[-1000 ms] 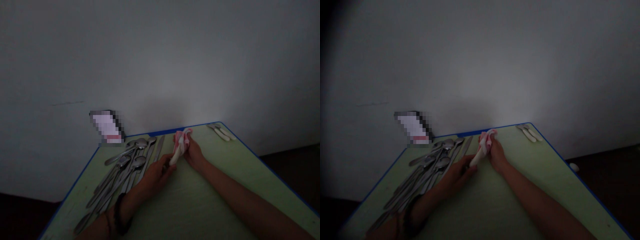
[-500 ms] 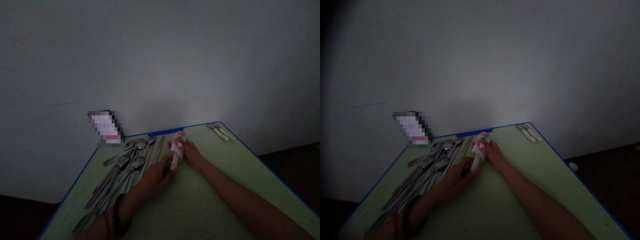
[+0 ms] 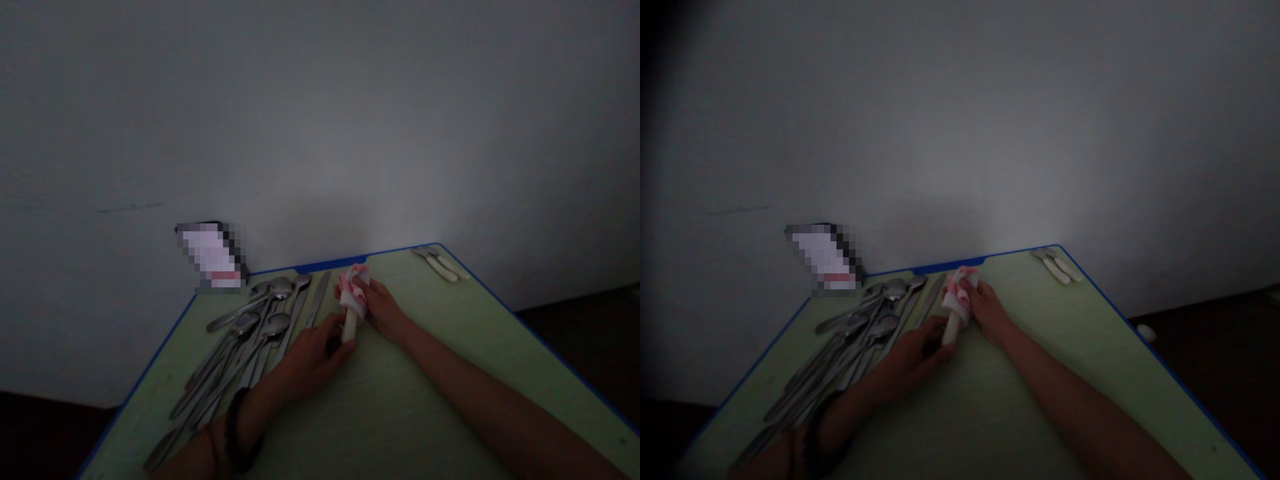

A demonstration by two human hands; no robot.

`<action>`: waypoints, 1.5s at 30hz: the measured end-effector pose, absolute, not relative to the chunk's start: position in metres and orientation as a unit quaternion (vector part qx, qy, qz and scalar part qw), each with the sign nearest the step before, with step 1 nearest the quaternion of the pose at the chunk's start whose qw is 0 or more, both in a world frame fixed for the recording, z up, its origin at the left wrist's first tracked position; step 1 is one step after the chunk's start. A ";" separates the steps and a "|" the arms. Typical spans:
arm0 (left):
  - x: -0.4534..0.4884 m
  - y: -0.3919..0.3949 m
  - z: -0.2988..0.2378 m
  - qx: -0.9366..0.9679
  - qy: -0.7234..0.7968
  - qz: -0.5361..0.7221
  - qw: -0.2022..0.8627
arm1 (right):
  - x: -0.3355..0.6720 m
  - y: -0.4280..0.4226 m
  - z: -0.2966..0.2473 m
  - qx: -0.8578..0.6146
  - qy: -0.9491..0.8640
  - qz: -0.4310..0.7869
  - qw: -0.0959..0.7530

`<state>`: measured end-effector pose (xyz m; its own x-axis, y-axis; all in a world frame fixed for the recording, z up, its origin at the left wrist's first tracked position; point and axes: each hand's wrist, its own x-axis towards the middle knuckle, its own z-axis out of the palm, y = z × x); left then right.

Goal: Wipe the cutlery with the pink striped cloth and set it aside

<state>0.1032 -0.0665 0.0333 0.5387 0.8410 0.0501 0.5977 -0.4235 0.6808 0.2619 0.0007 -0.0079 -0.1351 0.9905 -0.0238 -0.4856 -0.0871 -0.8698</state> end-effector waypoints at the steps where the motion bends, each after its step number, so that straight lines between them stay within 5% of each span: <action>1: 0.103 -0.067 0.033 0.820 0.440 0.196 0.309 | 0.262 0.001 -0.008 -0.342 -0.373 0.656 0.560; 16: 0.104 -0.068 0.032 0.804 0.458 0.201 0.322 | 0.263 -0.001 0.006 -0.283 -0.287 0.724 0.560; 24: 0.104 -0.070 0.035 0.799 0.456 0.213 0.330 | 0.267 0.006 0.006 -0.231 -0.201 0.705 0.640; 45: 0.104 -0.066 0.034 0.796 0.469 0.209 0.321 | 0.268 0.010 0.001 -0.260 -0.224 0.706 0.619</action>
